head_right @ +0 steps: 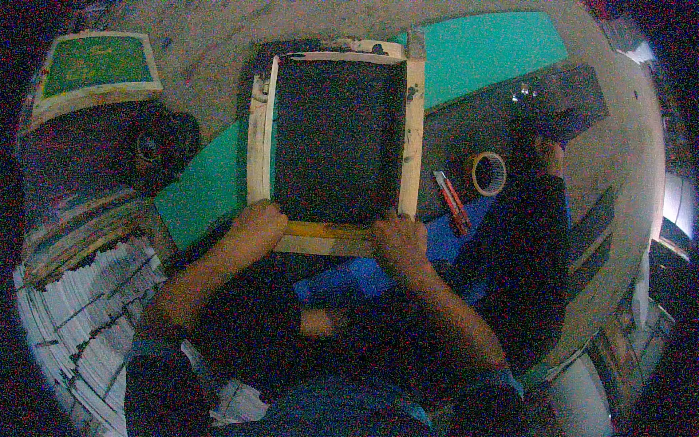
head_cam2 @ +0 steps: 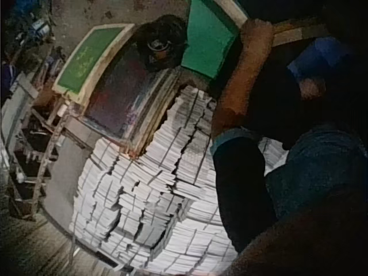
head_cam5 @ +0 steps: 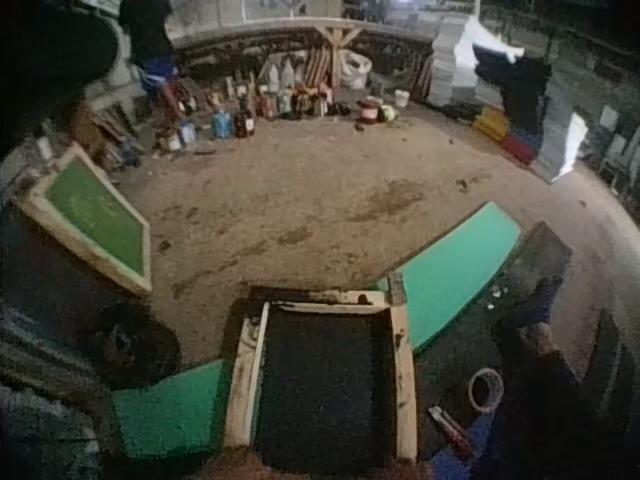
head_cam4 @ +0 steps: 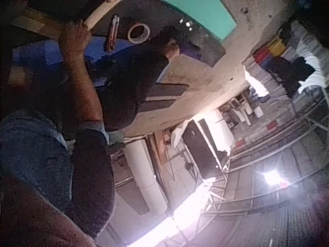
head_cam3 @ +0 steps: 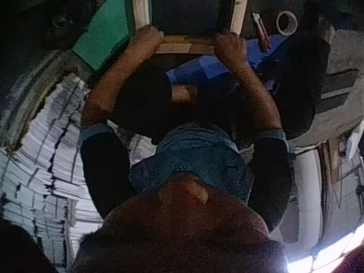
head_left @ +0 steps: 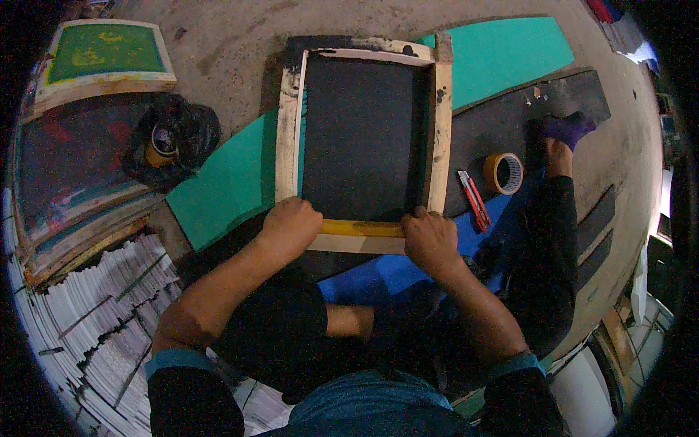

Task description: The person sits on the floor and applies yellow tape to the edges of a wooden screen printing frame. They smooth the tape with their fingers and use a cloth to wipe the frame surface. The person continues taping and wiping the frame throughout the clip.

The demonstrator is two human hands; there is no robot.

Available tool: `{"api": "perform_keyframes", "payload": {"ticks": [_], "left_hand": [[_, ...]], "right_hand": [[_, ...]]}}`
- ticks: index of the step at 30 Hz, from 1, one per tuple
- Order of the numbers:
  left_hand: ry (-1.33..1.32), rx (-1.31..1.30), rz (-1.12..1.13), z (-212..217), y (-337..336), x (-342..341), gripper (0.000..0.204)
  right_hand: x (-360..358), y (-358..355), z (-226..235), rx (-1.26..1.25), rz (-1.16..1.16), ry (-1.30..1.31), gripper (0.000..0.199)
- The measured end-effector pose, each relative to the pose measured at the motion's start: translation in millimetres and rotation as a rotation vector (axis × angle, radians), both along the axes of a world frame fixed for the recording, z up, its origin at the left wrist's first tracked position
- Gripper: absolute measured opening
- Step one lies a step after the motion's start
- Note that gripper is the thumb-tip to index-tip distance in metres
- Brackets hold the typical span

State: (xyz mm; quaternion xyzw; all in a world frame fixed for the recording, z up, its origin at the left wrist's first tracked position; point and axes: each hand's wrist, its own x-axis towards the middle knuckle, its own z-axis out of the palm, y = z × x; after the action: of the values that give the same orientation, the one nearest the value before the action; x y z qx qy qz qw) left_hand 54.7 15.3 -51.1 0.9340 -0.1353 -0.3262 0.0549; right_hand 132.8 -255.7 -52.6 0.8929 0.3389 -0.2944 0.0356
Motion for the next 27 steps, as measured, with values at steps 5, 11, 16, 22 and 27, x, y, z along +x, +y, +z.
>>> {"api": "perform_keyframes", "payload": {"ticks": [5, 11, 16, 22, 27], "left_hand": [[0.01, 0.038, 0.02, 4, -2, 2, 0.015], [-0.008, 0.096, 0.009, 5, -2, 2, 0.016], [0.007, 0.117, 0.008, 9, -3, 4, 0.016], [0.018, 0.125, 0.068, -1, -2, 2, 0.017], [0.069, 0.096, 0.067, 4, -3, 6, 0.019]], "right_hand": [[-7, 1, 4, -0.001, -0.022, -0.014, 0.013], [1, 13, 9, -0.035, -0.055, 0.018, 0.011], [7, 17, 9, -0.038, -0.093, 0.018, 0.012], [11, 24, 13, -0.062, -0.093, 0.003, 0.015], [15, 31, 19, -0.129, -0.102, 0.015, 0.018]]}}
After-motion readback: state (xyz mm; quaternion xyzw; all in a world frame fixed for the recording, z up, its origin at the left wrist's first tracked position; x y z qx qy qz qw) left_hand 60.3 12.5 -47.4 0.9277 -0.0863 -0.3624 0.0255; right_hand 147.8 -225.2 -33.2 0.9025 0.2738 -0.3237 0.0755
